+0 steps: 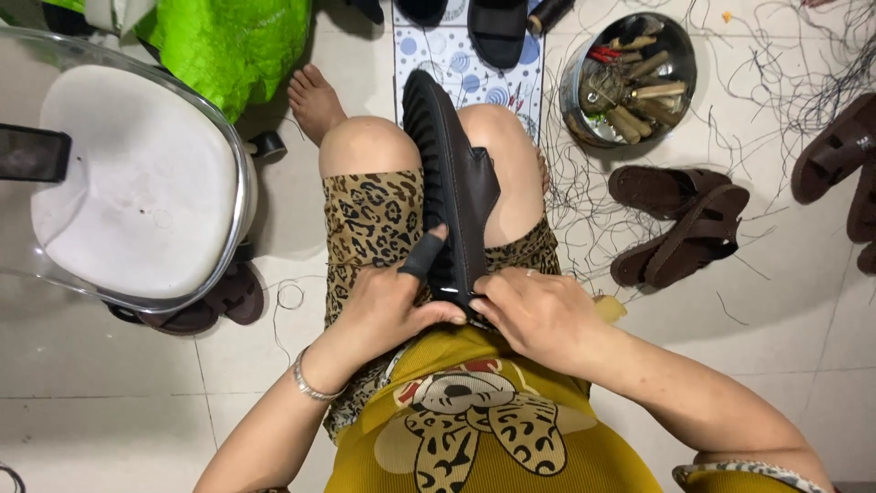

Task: Hand-sewing the sole of a sandal using a needle and thread to repair or assemble it.

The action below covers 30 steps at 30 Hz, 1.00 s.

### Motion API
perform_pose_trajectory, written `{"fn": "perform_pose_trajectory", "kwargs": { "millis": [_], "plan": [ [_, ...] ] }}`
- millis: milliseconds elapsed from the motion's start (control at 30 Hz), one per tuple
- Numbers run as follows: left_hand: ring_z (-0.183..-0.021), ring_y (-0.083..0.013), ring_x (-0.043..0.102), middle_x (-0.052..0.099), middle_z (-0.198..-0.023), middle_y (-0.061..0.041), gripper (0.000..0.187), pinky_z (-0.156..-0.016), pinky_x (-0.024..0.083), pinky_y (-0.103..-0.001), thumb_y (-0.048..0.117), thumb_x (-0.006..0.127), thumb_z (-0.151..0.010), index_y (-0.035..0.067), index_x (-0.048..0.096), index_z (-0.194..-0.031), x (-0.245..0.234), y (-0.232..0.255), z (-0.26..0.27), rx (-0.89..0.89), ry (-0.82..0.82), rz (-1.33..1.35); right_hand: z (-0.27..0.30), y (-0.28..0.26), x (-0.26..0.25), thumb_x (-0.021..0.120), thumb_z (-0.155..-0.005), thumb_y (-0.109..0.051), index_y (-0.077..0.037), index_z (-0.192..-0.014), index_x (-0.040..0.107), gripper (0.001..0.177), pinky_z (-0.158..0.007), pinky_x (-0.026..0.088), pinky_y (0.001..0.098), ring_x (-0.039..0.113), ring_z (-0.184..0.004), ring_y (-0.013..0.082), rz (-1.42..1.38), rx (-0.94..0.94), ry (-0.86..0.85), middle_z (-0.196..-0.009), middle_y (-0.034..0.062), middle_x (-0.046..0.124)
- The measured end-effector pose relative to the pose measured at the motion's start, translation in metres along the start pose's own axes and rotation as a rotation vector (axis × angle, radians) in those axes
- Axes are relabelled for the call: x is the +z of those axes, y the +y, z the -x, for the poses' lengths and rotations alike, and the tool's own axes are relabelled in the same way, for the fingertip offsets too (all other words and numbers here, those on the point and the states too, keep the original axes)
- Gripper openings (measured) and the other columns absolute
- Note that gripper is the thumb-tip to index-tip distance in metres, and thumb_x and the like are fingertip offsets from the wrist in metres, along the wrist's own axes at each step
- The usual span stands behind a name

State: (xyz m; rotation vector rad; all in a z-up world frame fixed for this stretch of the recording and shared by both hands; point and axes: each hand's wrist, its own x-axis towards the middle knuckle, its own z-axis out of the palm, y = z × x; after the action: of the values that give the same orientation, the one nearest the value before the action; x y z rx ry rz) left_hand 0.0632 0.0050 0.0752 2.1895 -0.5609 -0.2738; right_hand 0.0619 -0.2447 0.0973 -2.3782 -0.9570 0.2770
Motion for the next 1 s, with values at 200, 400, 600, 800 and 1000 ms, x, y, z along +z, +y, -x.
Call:
{"fn": "perform_pose_trajectory", "kwargs": {
  "millis": [200,400,600,800,1000],
  "plan": [
    [-0.041,-0.0043,0.043,0.041,-0.052,0.013,0.058,-0.039,0.034,-0.02,0.041,0.066,-0.094,0.005,0.057,-0.138,-0.046,0.041,0.02,0.083,-0.075,0.549,-0.003,-0.033,-0.009,0.067,-0.093,-0.008,0.001,-0.126,0.059,0.034,-0.061,0.055,0.0208,0.061,-0.072,0.0143,-0.031,0.074,0.416,-0.121,0.0182,0.066],
    [-0.05,-0.0104,0.038,0.047,-0.066,0.006,0.033,-0.045,0.033,-0.024,0.02,0.08,-0.086,0.007,0.052,-0.097,-0.055,0.054,0.022,0.35,-0.236,1.198,-0.017,-0.046,-0.002,0.049,-0.096,-0.016,0.003,-0.11,0.066,0.028,-0.064,0.057,0.0306,0.067,-0.074,0.0211,-0.937,-0.082,0.026,-0.103,0.0157,0.073],
    [-0.107,-0.0184,0.065,0.059,-0.132,-0.013,0.074,-0.071,0.059,-0.022,0.002,0.078,-0.074,0.004,0.045,-0.14,-0.037,0.04,0.019,-0.196,0.018,0.917,-0.008,-0.028,-0.033,0.05,-0.108,-0.012,0.002,-0.108,0.06,0.017,-0.051,0.048,0.0233,0.049,-0.058,0.01,-1.624,0.092,0.211,-0.07,0.0013,0.051],
    [-0.059,-0.0081,0.059,0.071,-0.074,-0.003,0.009,-0.053,0.051,-0.018,0.003,0.072,-0.091,0.004,0.074,-0.1,-0.037,0.01,0.052,-0.113,0.237,1.16,-0.02,-0.012,-0.055,0.049,-0.105,-0.002,-0.005,-0.116,0.065,0.02,-0.047,0.04,0.0194,0.043,-0.059,0.0068,-1.884,0.051,0.516,-0.071,-0.0029,0.051],
    [-0.093,-0.0202,0.069,0.071,-0.11,-0.026,0.024,-0.076,0.059,-0.026,0.006,0.079,-0.092,-0.006,0.069,-0.11,-0.061,0.052,0.051,0.371,-0.03,1.794,-0.031,-0.035,-0.009,0.058,-0.103,-0.02,-0.007,-0.104,0.064,0.015,-0.04,0.043,0.0215,0.044,-0.046,0.0082,-1.495,0.617,0.341,-0.059,-0.0033,0.046]
  ]
}}
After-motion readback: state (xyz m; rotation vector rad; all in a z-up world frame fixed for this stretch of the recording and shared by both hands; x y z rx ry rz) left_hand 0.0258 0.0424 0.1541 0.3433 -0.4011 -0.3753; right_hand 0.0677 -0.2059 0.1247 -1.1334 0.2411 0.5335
